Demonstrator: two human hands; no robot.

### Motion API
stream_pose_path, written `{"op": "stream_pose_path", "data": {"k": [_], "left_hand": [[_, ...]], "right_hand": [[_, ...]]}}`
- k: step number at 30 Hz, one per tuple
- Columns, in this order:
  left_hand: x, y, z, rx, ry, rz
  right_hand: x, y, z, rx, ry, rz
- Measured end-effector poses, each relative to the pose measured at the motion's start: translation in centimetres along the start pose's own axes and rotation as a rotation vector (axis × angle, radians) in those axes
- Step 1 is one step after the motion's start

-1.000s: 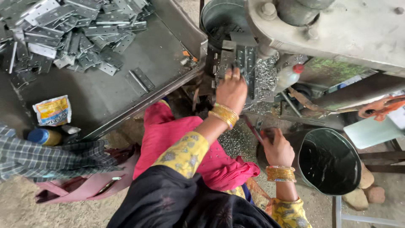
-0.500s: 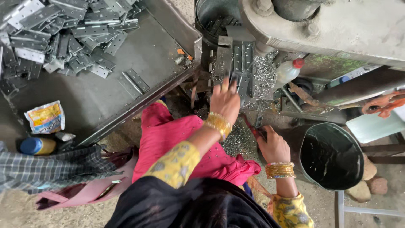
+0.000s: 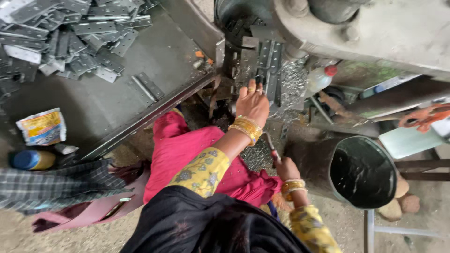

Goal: The person repeatedly picks up small metal hinge pieces from a bin and places them into a press machine. They use a metal rod to operate the press, then remove the processed pieces and return them to the bin. The cycle continues throughout the clip.

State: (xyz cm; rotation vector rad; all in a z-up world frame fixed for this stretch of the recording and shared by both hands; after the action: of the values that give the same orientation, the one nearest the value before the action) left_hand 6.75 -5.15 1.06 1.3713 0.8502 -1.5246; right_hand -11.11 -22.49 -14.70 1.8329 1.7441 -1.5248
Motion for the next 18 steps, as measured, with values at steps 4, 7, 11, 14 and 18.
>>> {"op": "stream_pose_path", "data": {"k": [4,7,11,14,18], "left_hand": [[-0.7,2.3,-0.4,0.067,0.113,0.012],[0.4,1.2,0.0,0.024,0.058,0.093],[-0.7,2.3,-0.2,0.05,0.023,0.172],[-0.1,1.4,-0.8,0.071,0.055,-0.015],[-0.3,3.5,-0.7,0.026,0.134,-0.111]], "right_hand": [[-2.4,1.9,1.3,0.079,-0.022,0.132],[-1.7,-0.4,2.3,-0.021,-0.284,0.306],[-0.3,1.7,0.6,-0.056,-0.053,0.155],[0.4,1.5,1.6,0.099,-0.026,0.062],[-1.2,1.3,2.1,0.046,-0.193,0.24]]}}
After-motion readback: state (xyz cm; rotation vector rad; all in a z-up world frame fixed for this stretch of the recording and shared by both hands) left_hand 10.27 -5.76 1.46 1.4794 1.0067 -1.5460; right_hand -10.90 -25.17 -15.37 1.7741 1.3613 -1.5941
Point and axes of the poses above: each hand's wrist, its own y-axis towards the middle knuckle, its own x-axis out of the palm, z = x × y, the point moved 4 cm from there along y, towards the middle knuckle, and after that the axes turned 2 degrees about -z, right-handed, at the moved point
